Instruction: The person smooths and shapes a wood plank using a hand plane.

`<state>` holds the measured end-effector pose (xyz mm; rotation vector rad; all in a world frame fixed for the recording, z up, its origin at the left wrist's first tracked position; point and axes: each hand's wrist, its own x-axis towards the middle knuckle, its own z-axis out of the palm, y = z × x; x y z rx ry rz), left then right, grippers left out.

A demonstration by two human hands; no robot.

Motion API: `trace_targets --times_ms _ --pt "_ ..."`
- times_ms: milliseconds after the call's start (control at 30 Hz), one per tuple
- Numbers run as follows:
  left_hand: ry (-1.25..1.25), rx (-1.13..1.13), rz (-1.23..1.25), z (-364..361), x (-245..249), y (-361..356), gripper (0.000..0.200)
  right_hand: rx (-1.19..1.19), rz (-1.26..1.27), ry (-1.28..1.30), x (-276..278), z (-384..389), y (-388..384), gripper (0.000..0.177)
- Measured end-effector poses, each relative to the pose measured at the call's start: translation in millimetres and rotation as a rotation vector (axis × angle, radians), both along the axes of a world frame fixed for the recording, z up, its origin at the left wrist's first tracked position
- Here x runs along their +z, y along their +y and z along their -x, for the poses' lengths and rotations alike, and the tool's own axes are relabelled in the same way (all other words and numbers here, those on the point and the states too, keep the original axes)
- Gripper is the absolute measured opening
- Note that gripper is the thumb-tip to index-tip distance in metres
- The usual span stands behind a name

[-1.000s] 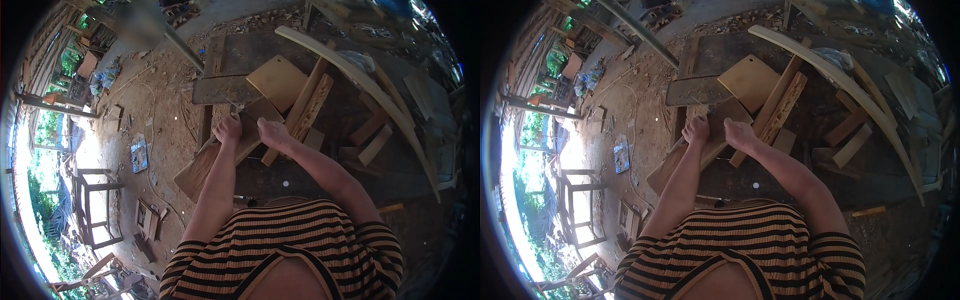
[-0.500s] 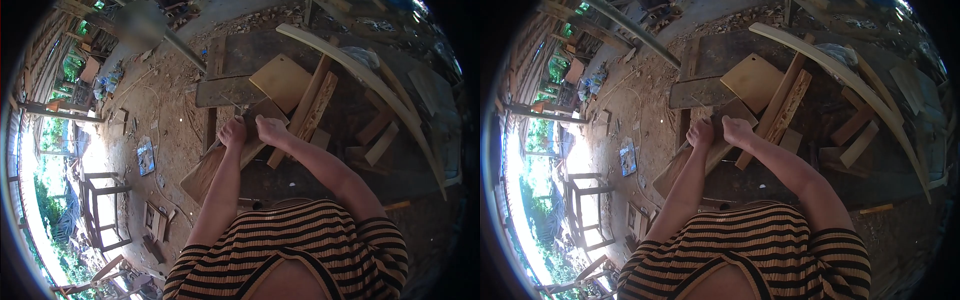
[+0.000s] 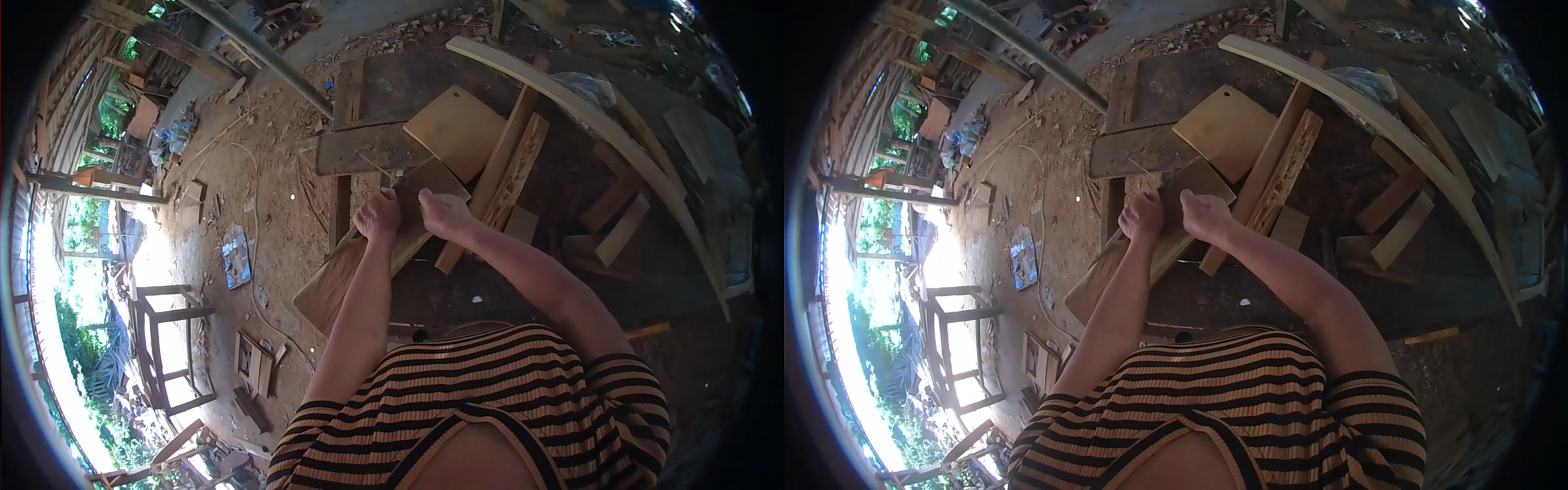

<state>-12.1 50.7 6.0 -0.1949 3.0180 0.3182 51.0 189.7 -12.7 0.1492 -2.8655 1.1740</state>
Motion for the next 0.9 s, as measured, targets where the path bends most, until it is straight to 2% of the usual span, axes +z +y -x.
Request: trace_targets --times_ms 100,167,400,533,633,700,767,900 --pt "0.031 0.005 0.008 1 -7 -1 0.048 0.019 -0.014 0.049 13 -43 22 0.008" --pt "0.061 0.005 0.021 2 -10 -2 0.047 0.020 -0.017 -0.099 19 -62 32 0.008" --pt "0.073 -0.021 0.010 0 -8 -2 0.046 -0.019 -0.013 0.023 1 9 -5 0.007" --pt "0.057 0.003 0.022 0 -7 -1 0.045 0.025 0.020 0.052 4 -19 8 0.007" --pt "0.021 0.020 -0.018 3 -10 -3 0.044 0.055 -0.031 -0.071 19 -58 31 0.007" --pt "0.058 0.045 -0.033 0 -10 -6 0.043 -0.020 -0.046 -0.080 20 -62 31 0.007" --pt "-0.012 -0.022 -0.016 1 -4 -7 0.047 0.024 -0.053 -0.100 21 -35 17 0.007" --pt "-0.026 0.018 -0.070 2 -2 -5 0.045 -0.016 0.005 -0.120 5 17 -10 0.009"
